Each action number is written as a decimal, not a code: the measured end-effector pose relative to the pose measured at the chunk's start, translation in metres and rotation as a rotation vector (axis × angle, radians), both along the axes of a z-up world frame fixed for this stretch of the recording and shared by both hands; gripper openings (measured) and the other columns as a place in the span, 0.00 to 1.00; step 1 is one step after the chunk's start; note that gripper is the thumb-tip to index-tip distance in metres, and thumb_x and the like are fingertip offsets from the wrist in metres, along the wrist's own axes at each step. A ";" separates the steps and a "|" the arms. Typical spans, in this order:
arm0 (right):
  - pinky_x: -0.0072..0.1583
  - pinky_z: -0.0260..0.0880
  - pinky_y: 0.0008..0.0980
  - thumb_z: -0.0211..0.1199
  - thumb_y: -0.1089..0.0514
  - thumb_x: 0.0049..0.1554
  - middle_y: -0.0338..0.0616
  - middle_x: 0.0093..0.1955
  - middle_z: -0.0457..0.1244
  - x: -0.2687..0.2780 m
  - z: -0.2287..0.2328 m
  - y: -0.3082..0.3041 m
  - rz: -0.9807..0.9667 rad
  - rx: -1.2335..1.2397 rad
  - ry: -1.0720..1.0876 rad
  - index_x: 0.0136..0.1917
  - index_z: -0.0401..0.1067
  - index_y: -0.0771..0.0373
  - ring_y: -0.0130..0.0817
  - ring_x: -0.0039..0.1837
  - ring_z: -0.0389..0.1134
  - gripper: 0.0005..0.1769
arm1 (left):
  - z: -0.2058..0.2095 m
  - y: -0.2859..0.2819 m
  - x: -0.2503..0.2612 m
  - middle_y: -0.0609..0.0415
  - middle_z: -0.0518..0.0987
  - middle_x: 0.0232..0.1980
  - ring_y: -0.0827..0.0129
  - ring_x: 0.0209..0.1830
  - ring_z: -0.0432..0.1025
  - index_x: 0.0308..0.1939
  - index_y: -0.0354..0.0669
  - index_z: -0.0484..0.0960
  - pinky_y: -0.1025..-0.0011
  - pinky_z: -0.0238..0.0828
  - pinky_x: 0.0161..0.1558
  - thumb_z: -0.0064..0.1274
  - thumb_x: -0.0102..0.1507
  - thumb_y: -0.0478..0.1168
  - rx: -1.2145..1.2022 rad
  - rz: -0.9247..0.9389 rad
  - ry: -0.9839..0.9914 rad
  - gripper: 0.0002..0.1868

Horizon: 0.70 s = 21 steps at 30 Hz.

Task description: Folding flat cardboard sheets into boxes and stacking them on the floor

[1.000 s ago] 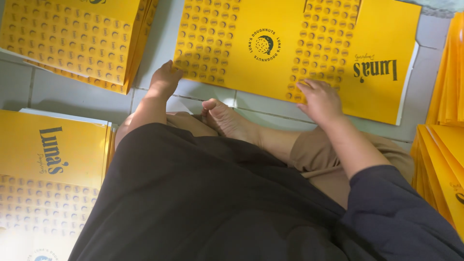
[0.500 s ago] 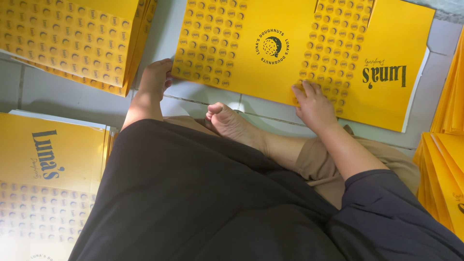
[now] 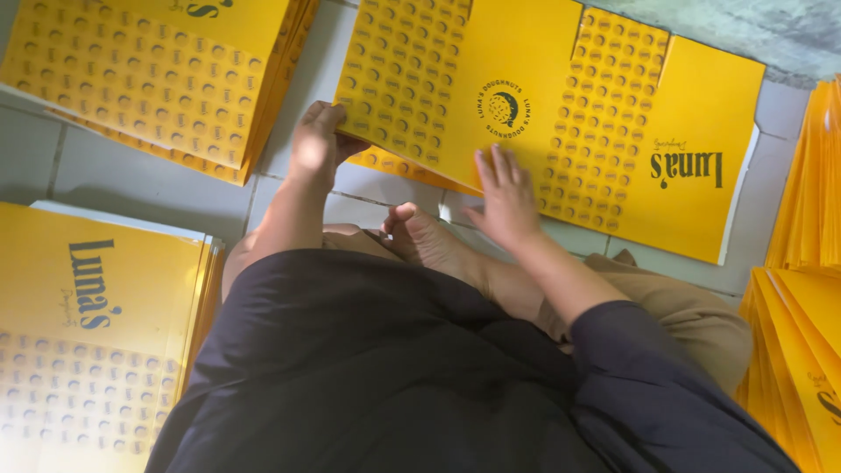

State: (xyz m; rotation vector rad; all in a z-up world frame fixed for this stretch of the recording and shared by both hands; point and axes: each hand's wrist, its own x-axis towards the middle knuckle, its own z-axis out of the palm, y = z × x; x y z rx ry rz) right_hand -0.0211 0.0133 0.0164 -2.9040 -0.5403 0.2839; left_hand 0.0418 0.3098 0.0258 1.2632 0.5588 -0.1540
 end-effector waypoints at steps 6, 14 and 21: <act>0.70 0.53 0.74 0.69 0.44 0.58 0.60 0.82 0.47 0.012 -0.043 0.046 -0.069 -0.051 -0.004 0.81 0.56 0.56 0.66 0.81 0.45 0.45 | -0.154 0.060 0.024 0.46 0.67 0.63 0.42 0.63 0.65 0.59 0.52 0.81 0.54 0.71 0.64 0.49 0.63 0.57 0.916 -0.404 0.300 0.25; 0.68 0.60 0.71 0.60 0.44 0.65 0.62 0.82 0.47 0.013 -0.056 0.043 0.015 -0.172 -0.077 0.82 0.54 0.56 0.67 0.80 0.47 0.38 | -0.135 0.036 0.026 0.33 0.73 0.57 0.51 0.43 0.82 0.61 0.33 0.75 0.51 0.81 0.49 0.51 0.61 0.46 0.645 -0.265 0.314 0.28; 0.66 0.62 0.71 0.53 0.42 0.68 0.68 0.81 0.47 0.010 -0.069 0.038 0.078 -0.228 -0.141 0.83 0.51 0.59 0.72 0.79 0.47 0.37 | -0.094 0.025 0.019 0.40 0.79 0.59 0.53 0.62 0.75 0.65 0.37 0.73 0.55 0.73 0.62 0.52 0.65 0.49 0.459 -0.204 0.300 0.28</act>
